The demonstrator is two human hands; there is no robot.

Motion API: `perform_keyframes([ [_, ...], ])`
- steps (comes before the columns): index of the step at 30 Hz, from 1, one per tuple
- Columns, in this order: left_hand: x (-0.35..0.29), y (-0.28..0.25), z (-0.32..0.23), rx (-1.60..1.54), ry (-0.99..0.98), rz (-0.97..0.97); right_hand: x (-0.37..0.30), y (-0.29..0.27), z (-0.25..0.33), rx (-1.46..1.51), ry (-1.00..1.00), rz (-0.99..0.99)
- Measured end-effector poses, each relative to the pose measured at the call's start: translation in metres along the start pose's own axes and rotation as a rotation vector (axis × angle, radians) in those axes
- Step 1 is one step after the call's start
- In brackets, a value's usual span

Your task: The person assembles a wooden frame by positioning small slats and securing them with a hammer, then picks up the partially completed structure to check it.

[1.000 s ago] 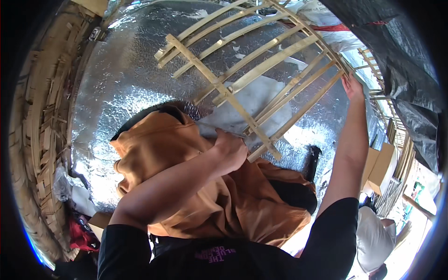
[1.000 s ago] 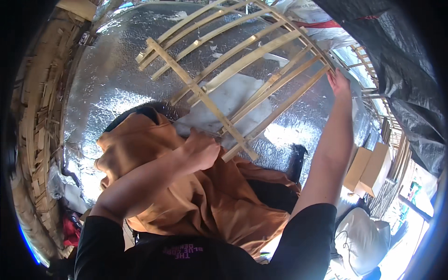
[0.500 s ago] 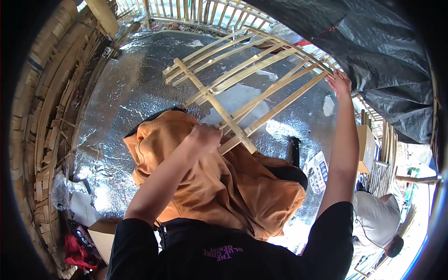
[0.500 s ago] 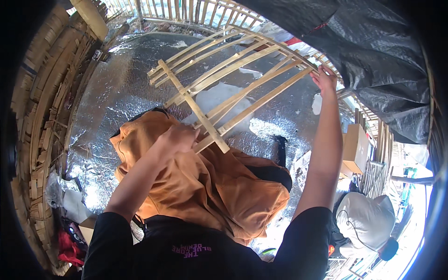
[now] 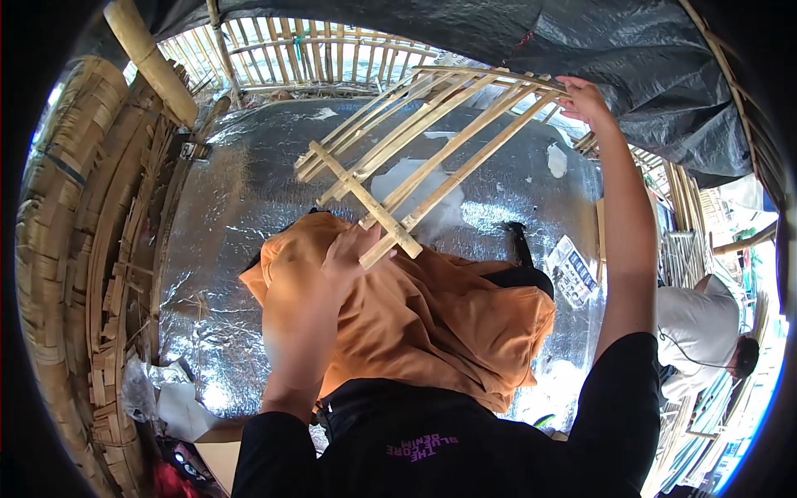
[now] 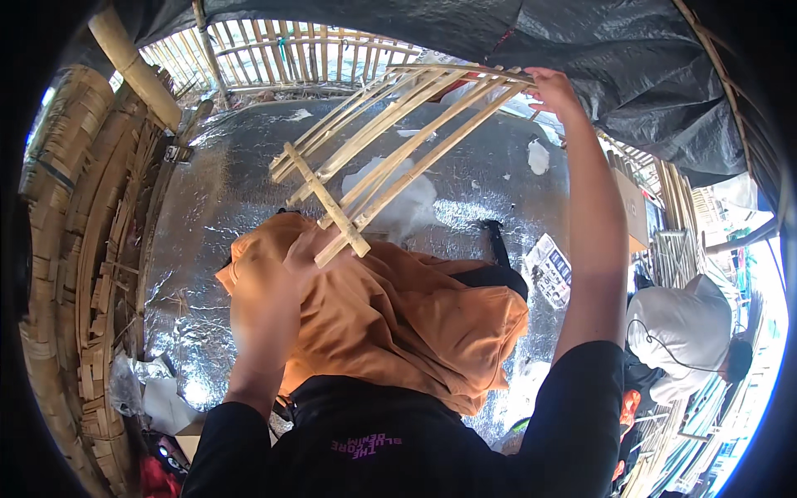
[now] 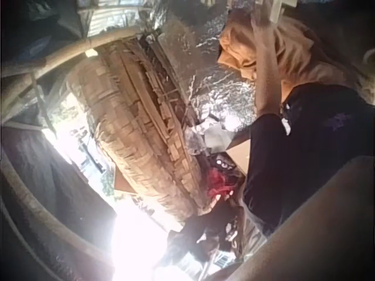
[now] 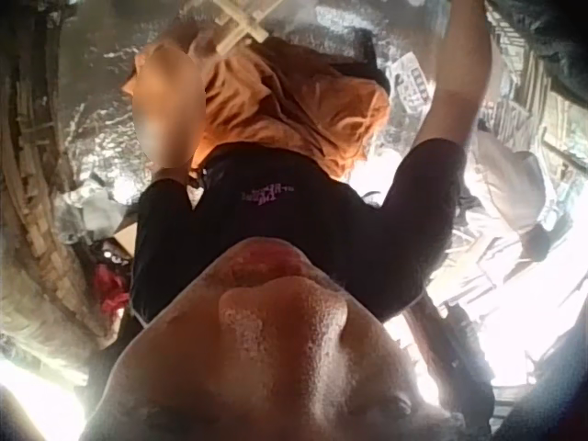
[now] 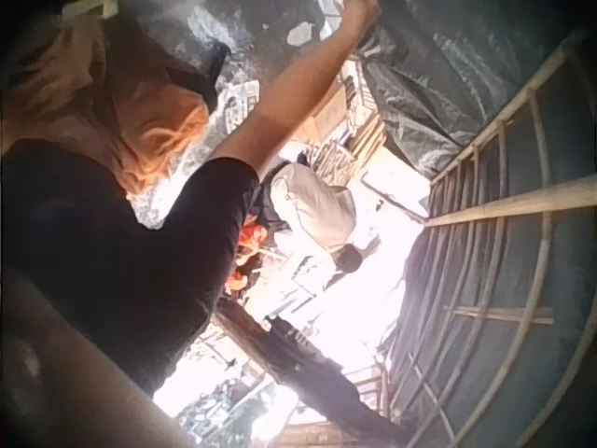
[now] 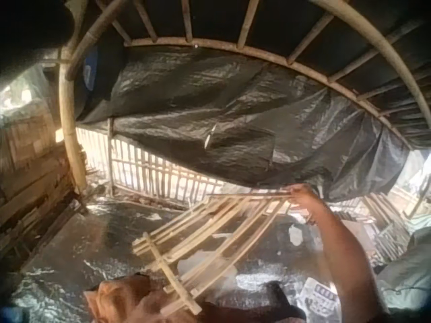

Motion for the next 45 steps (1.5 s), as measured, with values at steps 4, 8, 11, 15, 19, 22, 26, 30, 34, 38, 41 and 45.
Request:
perform_keyframes([
  [4, 0.016, 0.000, -0.013, 0.405, -0.080, -0.006, -0.013, -0.014, 0.011, -0.030, 0.006, -0.039],
  [8, 0.022, -0.009, -0.027, 0.405, -0.040, 0.013, -0.026, -0.021, 0.015, -0.021, -0.081, -0.161],
  [11, 0.020, -0.016, -0.051, 0.287, 0.059, -0.218, -0.031, -0.029, 0.015, -0.102, -0.116, -0.165],
  [15, 0.026, -0.020, -0.043, 0.189, 0.072, -0.352, -0.034, -0.041, 0.027, -0.132, -0.086, -0.101],
  [19, 0.029, -0.024, -0.026, 0.313, 0.174, -0.381, -0.040, -0.042, 0.036, -0.179, -0.166, -0.108],
  [22, 0.030, -0.028, -0.031, 0.275, 0.079, -0.442, -0.044, -0.042, 0.038, -0.175, -0.156, -0.112],
  [26, 0.028, -0.029, -0.030, -0.067, -0.134, -0.542, -0.051, -0.042, 0.039, -0.173, -0.164, -0.151],
  [30, 0.031, -0.030, -0.027, -0.294, -0.143, -0.633, -0.052, -0.051, 0.042, -0.224, -0.139, -0.113],
  [34, 0.031, -0.036, -0.033, -0.333, -0.085, -0.712, -0.059, -0.048, 0.048, -0.243, -0.157, -0.114],
  [38, 0.036, -0.044, -0.033, -0.126, -0.096, -0.715, -0.065, -0.050, 0.058, -0.293, -0.212, -0.097],
  [41, 0.041, -0.049, -0.022, -0.095, -0.049, -0.747, -0.070, -0.055, 0.063, -0.266, -0.240, -0.049],
  [45, 0.048, -0.060, -0.021, -0.283, -0.051, -0.820, -0.075, -0.054, 0.068, -0.254, -0.279, -0.033],
])
Point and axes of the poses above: each hand's wrist, its own x-axis towards the middle knuckle, its own y-axis out of the palm, z = x × y, the point moved 1 cm from there along x, towards the middle knuckle, and after that the axes turned 1 degree about y, right-handed, at the moved point
